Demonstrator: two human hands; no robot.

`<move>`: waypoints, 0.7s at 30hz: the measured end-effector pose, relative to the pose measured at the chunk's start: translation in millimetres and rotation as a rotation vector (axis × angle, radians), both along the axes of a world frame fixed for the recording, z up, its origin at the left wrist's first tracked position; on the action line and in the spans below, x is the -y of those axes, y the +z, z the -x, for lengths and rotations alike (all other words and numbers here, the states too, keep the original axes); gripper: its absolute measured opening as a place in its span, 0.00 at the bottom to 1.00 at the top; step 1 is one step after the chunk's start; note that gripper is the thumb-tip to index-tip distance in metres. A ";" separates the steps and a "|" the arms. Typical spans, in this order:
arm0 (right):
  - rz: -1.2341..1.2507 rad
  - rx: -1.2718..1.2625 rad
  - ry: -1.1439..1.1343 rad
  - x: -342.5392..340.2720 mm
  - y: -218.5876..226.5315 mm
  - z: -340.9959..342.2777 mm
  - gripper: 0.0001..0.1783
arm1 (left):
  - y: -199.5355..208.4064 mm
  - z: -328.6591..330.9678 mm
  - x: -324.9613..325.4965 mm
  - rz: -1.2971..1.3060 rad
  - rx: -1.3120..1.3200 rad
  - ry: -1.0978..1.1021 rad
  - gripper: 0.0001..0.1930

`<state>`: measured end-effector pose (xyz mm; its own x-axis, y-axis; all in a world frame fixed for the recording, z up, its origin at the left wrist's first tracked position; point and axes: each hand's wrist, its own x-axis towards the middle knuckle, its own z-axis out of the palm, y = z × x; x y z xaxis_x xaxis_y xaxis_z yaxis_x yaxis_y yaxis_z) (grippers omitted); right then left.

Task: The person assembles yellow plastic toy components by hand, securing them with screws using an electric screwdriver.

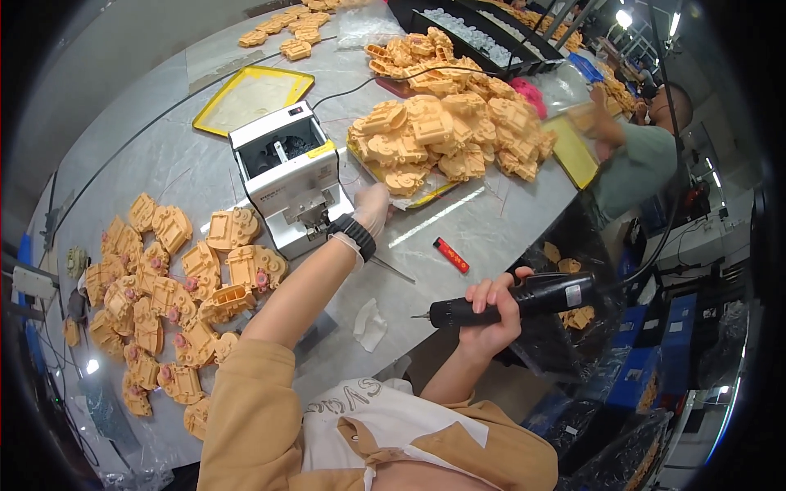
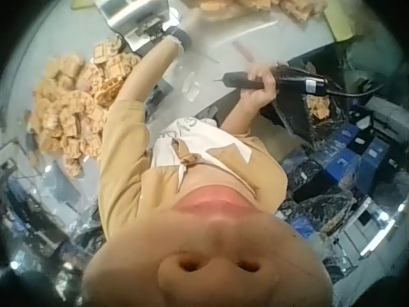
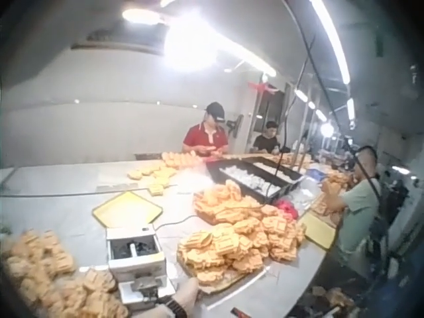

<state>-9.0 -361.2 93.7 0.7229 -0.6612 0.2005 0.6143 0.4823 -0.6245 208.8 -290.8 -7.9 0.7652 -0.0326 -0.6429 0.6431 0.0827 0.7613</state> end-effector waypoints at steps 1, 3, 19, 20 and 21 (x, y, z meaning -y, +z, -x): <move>-0.003 -0.008 0.005 -0.1 0.0 1.4 0.24 | -4.6 -2.2 0.6 0.146 0.034 0.019 0.14; 0.002 -0.017 -0.004 0.6 0.4 3.9 0.24 | 0.9 2.0 2.9 0.441 0.053 0.099 0.17; 0.051 -0.047 -0.003 0.5 -1.5 11.0 0.24 | -0.4 5.3 11.1 0.934 0.213 0.046 0.27; 0.052 -0.043 -0.004 0.9 -1.5 11.2 0.24 | -1.4 4.5 9.2 0.977 0.190 -0.001 0.29; 0.054 -0.044 -0.004 0.5 -1.2 12.0 0.24 | -0.5 3.3 6.3 1.032 0.191 -0.058 0.26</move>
